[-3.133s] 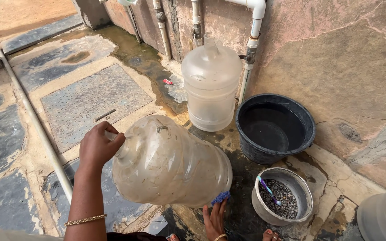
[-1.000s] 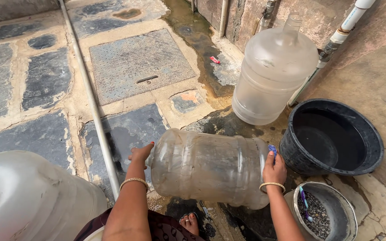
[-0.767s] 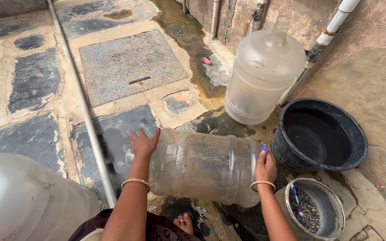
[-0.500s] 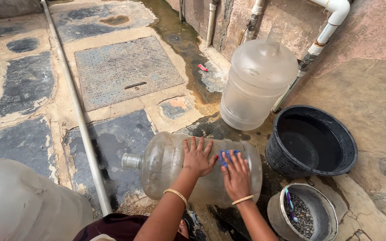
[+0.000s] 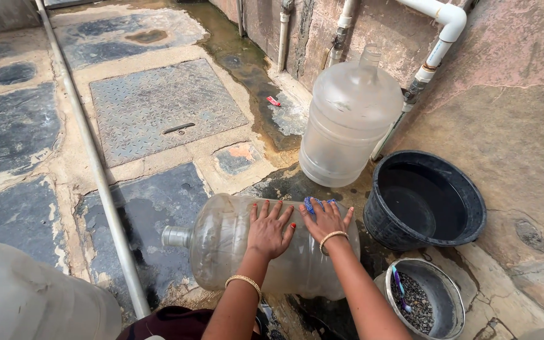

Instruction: The recorder is cleaning the exterior of a large plastic water jug using a blue cloth.

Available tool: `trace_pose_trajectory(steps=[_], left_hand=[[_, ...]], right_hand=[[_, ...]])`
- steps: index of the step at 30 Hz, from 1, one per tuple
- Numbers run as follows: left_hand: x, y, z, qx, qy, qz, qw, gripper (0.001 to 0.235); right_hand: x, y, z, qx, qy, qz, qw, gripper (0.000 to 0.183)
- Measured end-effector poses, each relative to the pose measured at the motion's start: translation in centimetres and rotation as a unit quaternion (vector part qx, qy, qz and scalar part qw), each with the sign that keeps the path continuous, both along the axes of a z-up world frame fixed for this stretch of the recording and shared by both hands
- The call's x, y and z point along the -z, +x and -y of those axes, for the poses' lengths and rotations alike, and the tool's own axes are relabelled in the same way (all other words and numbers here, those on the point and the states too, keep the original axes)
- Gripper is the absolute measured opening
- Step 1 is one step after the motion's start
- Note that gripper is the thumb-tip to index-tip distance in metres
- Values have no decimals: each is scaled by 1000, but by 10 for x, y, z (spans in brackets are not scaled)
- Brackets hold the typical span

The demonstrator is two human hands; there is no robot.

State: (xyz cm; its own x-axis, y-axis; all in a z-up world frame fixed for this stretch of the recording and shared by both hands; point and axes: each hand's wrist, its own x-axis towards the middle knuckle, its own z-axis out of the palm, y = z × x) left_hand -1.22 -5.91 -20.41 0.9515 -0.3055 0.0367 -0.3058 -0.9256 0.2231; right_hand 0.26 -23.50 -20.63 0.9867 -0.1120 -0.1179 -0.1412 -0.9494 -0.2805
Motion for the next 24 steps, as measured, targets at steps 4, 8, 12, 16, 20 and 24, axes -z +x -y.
trace_pose_trajectory(steps=[4,8,12,16,20,24], left_hand=[[1,0,-3,-11,-6,-9,1000,60],[4,10,1,-6,-16,-21,1000,59],[4,17,-1,-3,-5,-11,1000,58],[17,10,-3,-4,-29,-2,1000,56],[10,1,-2,-35,-64,-20,997,52],[30,10,-6,-45,-112,-46,992,56]], right_hand=[[8,-32,1,-53,-35,37,997,80],[106,-156,36,-180,-96,311,928,80],[128,-163,33,-227,-142,359,894,74],[32,-77,-1,-94,-89,198,972,66],[4,5,-15,-18,-40,-22,999,58],[30,-52,-35,-86,-91,47,991,64]])
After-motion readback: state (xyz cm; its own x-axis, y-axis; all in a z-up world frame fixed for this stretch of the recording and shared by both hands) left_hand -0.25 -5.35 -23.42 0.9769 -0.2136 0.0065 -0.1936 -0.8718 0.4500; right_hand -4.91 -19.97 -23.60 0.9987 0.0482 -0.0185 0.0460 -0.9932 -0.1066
